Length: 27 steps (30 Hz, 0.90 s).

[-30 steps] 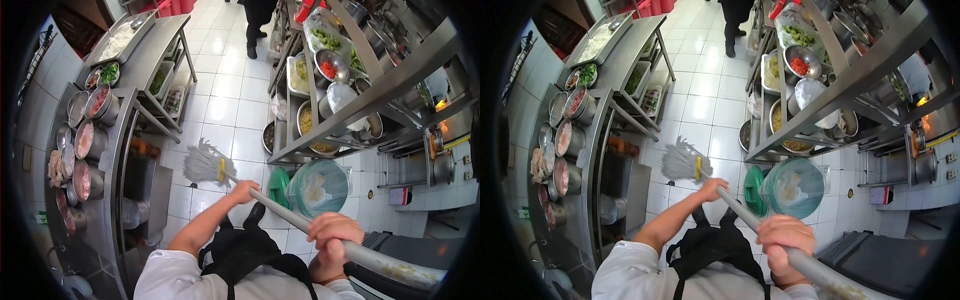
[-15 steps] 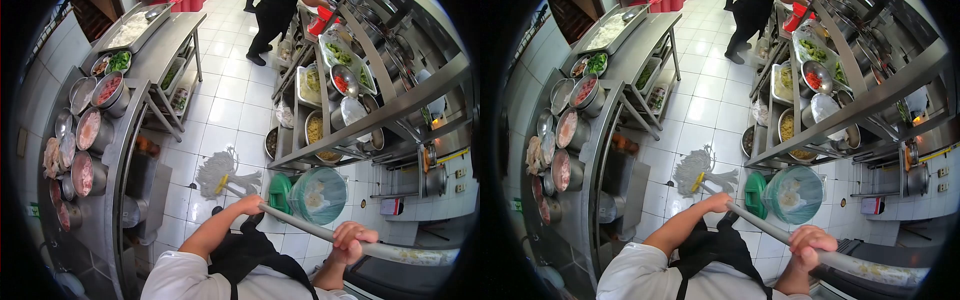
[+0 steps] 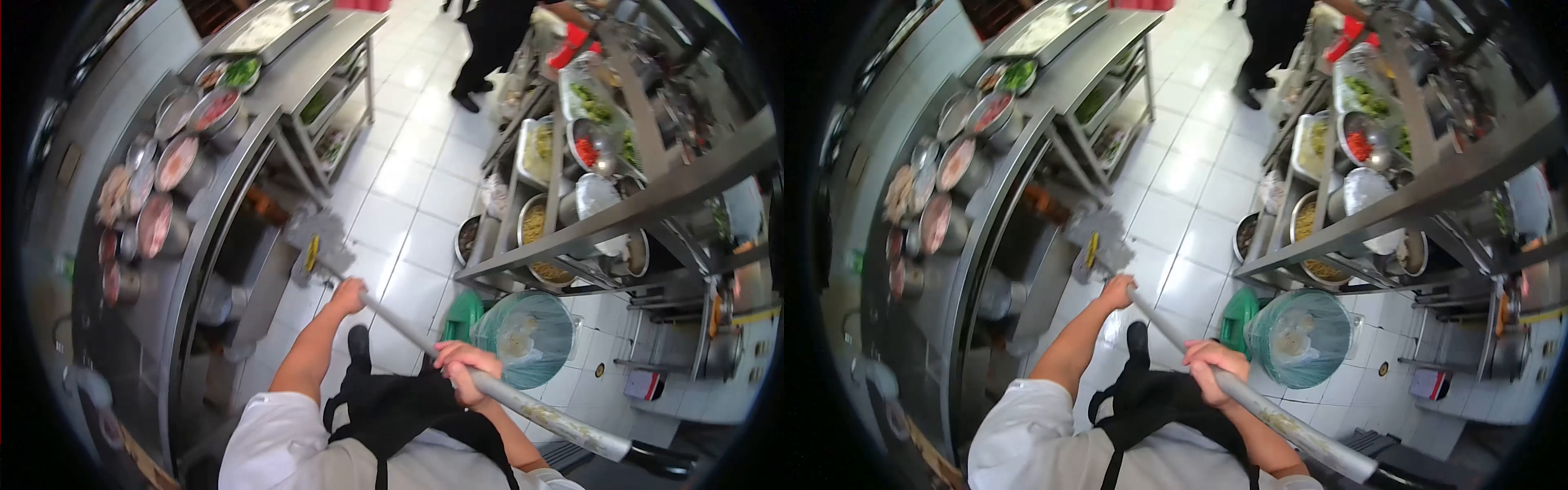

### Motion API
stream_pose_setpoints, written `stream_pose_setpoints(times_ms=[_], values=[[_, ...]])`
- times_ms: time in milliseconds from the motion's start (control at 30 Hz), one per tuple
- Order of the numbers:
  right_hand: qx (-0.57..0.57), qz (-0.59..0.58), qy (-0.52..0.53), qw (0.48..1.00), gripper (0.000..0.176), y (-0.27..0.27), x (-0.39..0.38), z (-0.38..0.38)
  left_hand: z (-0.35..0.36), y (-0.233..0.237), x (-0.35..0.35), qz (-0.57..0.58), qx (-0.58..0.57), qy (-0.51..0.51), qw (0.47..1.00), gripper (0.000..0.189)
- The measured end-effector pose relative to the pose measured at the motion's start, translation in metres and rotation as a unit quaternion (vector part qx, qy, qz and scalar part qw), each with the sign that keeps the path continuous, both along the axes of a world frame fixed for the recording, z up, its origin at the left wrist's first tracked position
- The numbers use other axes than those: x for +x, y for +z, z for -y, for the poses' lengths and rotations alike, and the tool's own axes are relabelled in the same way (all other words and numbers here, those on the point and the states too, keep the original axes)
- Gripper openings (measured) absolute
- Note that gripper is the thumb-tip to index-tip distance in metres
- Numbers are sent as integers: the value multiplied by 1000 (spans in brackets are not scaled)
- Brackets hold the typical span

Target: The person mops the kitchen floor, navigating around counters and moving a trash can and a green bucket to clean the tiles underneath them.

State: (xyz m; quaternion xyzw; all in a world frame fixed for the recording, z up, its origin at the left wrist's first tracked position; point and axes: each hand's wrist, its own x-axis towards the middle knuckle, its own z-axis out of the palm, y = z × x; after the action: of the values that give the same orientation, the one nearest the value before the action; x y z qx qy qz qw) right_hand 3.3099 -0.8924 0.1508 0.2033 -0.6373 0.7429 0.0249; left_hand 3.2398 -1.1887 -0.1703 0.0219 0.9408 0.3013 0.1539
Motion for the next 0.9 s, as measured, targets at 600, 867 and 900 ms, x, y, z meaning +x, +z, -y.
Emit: stream_pose_setpoints(times_ms=[600,867,900], values=[[-136,-60,102,984,24,43,-49,-109,-171,51,49,39,99,127,986,20],[-128,-32,202,970,21,45,-59,-33,-114,53,106,9,104,234,967,17],[-131,-23,217,967,21,43,-58,-21,-105,51,117,10,104,248,963,17]])
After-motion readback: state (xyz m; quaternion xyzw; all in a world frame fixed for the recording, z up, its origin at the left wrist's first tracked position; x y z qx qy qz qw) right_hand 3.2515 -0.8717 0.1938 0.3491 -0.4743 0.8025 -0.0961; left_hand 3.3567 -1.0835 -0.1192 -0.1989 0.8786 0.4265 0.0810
